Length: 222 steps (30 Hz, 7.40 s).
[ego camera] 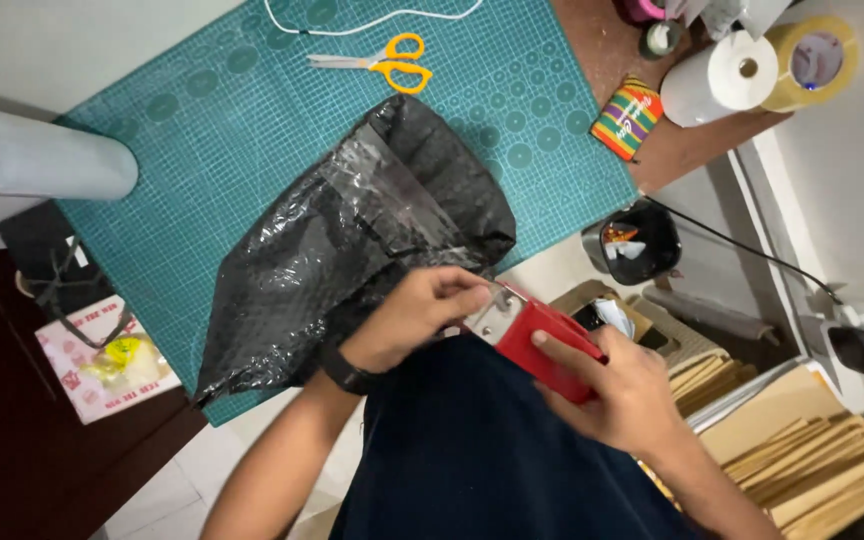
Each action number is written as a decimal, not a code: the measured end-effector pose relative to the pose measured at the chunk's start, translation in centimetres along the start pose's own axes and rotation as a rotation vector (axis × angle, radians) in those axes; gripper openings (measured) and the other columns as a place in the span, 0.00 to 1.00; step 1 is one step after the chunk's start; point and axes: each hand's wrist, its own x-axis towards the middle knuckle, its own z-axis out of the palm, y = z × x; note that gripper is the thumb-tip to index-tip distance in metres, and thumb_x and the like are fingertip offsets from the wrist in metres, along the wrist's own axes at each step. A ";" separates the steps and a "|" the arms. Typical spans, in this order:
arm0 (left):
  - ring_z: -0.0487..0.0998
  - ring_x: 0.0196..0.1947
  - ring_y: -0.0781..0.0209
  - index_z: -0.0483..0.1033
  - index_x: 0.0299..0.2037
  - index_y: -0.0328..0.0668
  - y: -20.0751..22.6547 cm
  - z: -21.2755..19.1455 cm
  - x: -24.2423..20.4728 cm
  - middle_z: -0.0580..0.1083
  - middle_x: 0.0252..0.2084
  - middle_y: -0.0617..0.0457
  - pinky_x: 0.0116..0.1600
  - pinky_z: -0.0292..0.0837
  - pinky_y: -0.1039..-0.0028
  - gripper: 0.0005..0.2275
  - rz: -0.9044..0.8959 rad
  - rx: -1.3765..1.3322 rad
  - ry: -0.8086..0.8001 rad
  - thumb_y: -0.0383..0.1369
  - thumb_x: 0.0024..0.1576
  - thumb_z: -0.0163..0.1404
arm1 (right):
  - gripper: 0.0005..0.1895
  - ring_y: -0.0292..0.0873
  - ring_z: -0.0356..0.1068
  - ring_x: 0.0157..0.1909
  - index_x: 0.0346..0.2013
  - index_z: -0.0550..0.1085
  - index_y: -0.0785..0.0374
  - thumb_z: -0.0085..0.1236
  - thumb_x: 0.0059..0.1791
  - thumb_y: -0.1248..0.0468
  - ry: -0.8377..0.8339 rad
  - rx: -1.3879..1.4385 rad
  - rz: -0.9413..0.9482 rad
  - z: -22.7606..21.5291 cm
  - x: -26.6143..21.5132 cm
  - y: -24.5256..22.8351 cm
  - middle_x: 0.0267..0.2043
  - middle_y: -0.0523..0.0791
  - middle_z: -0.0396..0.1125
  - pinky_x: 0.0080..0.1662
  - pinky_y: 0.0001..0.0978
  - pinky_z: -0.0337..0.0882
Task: Wrapping a rectangular object in black bubble wrap and securing it with tape.
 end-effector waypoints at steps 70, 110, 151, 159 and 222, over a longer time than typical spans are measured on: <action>0.79 0.45 0.38 0.82 0.50 0.53 8.4 -8.5 -5.9 0.75 0.45 0.50 0.51 0.72 0.49 0.12 0.579 1.461 0.762 0.42 0.63 0.49 | 0.33 0.58 0.72 0.47 0.70 0.70 0.50 0.62 0.48 0.62 0.106 -0.311 0.264 18.1 16.2 14.8 0.47 0.53 0.65 0.44 0.50 0.73; 0.73 0.65 0.49 0.78 0.57 0.53 -9.8 -5.2 -8.3 0.76 0.60 0.50 0.77 0.47 0.48 0.16 0.801 1.092 0.698 0.40 0.59 0.55 | 0.25 0.73 0.69 0.56 0.44 0.76 0.72 0.70 0.42 0.55 -0.003 0.529 -0.726 10.0 13.8 -6.3 0.46 0.61 0.71 0.63 0.70 0.64; 0.75 0.16 0.63 0.73 0.45 0.45 -5.7 -11.7 2.4 0.70 0.17 0.60 0.23 0.72 0.75 0.13 0.583 1.092 1.128 0.45 0.67 0.46 | 0.05 0.57 0.78 0.37 0.38 0.75 0.66 0.60 0.51 0.66 0.028 0.533 -0.529 10.1 29.2 -6.3 0.27 0.50 0.72 0.49 0.49 0.78; 0.76 0.16 0.59 0.76 0.44 0.49 -5.7 -11.6 3.6 0.73 0.17 0.56 0.24 0.73 0.73 0.12 0.532 1.100 1.239 0.47 0.64 0.49 | 0.05 0.58 0.74 0.47 0.39 0.76 0.64 0.62 0.51 0.66 -0.075 0.584 -0.508 9.9 30.8 -5.1 0.41 0.51 0.69 0.46 0.44 0.78; 0.43 0.74 0.18 0.61 0.74 0.41 -5.8 -8.0 2.1 0.50 0.76 0.27 0.70 0.36 0.25 0.29 0.249 1.066 1.540 0.48 0.67 0.45 | 0.28 0.71 0.52 0.72 0.74 0.57 0.46 0.46 0.60 0.49 -0.145 0.563 0.174 7.2 30.5 -4.2 0.70 0.64 0.56 0.71 0.60 0.50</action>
